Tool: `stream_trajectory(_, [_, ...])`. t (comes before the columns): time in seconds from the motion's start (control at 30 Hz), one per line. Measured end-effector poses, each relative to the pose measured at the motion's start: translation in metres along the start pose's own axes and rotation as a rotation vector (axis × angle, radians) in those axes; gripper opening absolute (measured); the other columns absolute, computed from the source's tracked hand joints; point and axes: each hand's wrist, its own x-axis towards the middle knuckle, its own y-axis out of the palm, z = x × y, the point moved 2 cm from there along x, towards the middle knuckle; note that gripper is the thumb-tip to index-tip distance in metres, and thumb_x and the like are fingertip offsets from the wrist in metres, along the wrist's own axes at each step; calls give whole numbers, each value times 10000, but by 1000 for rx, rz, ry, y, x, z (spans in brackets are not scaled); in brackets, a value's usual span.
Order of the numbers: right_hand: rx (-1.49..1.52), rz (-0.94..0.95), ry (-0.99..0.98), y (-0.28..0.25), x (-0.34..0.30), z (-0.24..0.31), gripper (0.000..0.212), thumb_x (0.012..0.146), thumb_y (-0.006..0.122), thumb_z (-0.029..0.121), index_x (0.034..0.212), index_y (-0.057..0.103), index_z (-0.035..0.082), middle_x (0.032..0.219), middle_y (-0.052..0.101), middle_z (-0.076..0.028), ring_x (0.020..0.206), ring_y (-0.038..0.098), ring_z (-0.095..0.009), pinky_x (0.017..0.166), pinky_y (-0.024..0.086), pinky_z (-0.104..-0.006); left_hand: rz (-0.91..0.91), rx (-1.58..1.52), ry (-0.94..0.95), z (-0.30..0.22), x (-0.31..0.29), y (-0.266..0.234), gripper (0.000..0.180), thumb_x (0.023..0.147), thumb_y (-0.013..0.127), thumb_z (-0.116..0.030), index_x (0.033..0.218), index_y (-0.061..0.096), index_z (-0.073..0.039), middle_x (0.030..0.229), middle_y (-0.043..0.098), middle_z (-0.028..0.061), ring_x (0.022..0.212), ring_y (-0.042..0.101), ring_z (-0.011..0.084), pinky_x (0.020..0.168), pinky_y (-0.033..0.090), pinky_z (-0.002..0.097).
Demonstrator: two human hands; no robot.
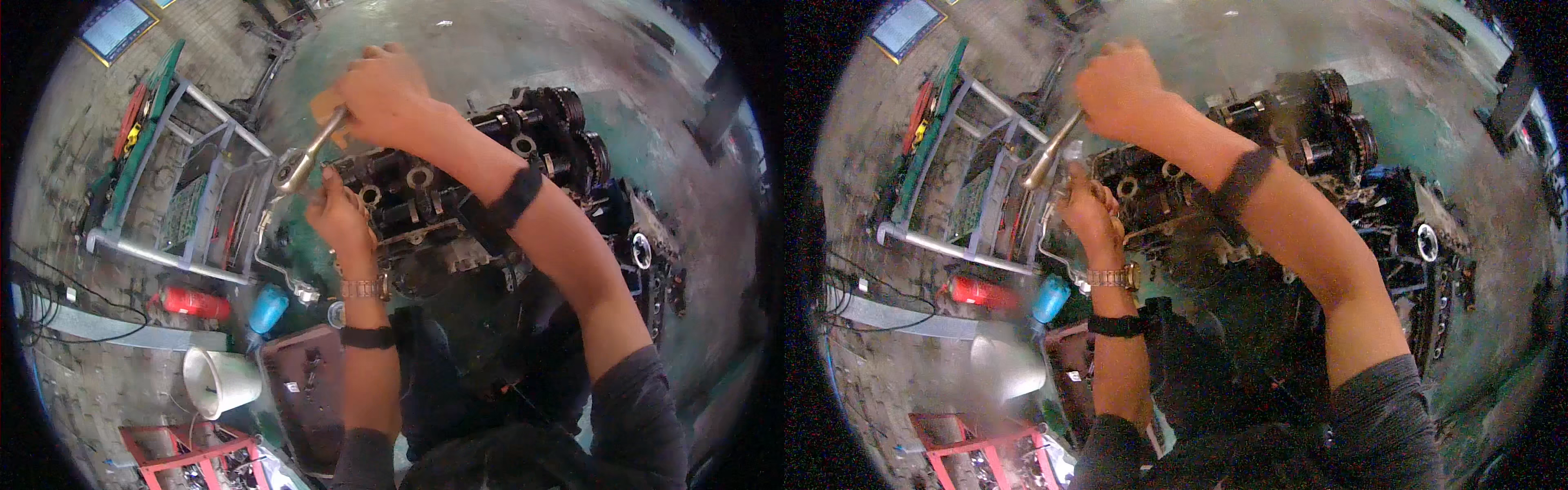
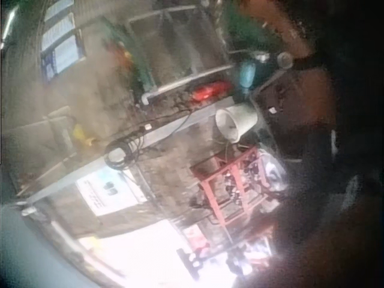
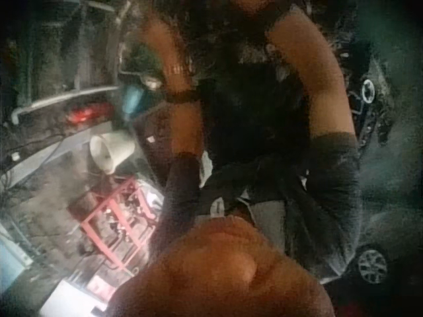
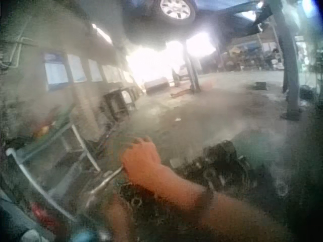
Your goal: The person uses a ratchet wrench to tighten bolts on a disassembled engine block. They systematically move from one bolt to the next, applying torque with both hands to secure the components.
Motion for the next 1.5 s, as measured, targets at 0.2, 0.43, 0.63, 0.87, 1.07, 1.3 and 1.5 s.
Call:
stream_trajectory(0.2, [25, -206, -17, -34, -46, -4, 205, 780, 763, 264, 912, 719, 114, 898, 700, -80, 951, 657, -297, 850, 481, -441, -35, 46, -20, -2, -2, 2, 424, 1025, 663, -321, 705, 467, -125, 540, 398, -48, 410, 332, 67, 387, 240, 264])
stream_trajectory(0.43, [127, -206, -21, -72, -90, 4, 327, 766, 788, 234, 1014, 646, 74, 928, 648, -95, 929, 619, -313, 818, 452, -441, -59, 1, -61, 9, 3, -3, 294, 1020, 621, -187, 758, 527, -95, 671, 497, -41, 517, 425, 43, 445, 306, 253])
stream_trajectory(0.63, [156, -191, -21, -104, -119, 25, 528, 728, 808, 252, 1161, 631, 8, 1028, 616, -124, 973, 591, -315, 832, 449, -437, -39, 135, -27, 19, 10, -13, 170, 1002, 626, -144, 923, 582, 0, 742, 567, 9, 605, 513, 96, 534, 414, 281])
stream_trajectory(0.87, [119, -101, -43, -126, -149, 53, 730, 750, 808, 305, 1356, 563, -19, 1299, 588, -219, 1140, 570, -373, 947, 436, -484, -126, 180, 24, 41, 16, -16, 249, 1026, 631, -235, 1000, 568, 5, 806, 597, 46, 653, 542, 120, 555, 439, 308])
stream_trajectory(1.07, [126, -58, -79, -140, -156, 63, 651, 781, 800, 322, 1325, 606, 22, 1322, 589, -225, 1156, 583, -376, 921, 458, -486, -162, 360, 262, 55, 23, -17, 262, 1046, 629, -287, 944, 556, -57, 726, 522, -10, 595, 466, 89, 507, 373, 299])
stream_trajectory(1.3, [193, -147, -93, -110, -121, 33, 529, 770, 805, 203, 1241, 635, 32, 1008, 664, -125, 873, 643, -328, 748, 501, -417, 102, 177, 20, 47, 16, -22, 301, 1023, 627, -211, 811, 563, -7, 679, 549, 11, 582, 468, 109, 526, 363, 318])
stream_trajectory(1.5, [63, -79, -64, -76, -72, 2, 410, 695, 772, 96, 1096, 689, 68, 906, 671, -106, 888, 650, -335, 806, 483, -452, 63, 123, 41, 33, 5, -15, 379, 1028, 616, -237, 763, 594, 32, 618, 558, 54, 590, 479, 130, 558, 384, 357])
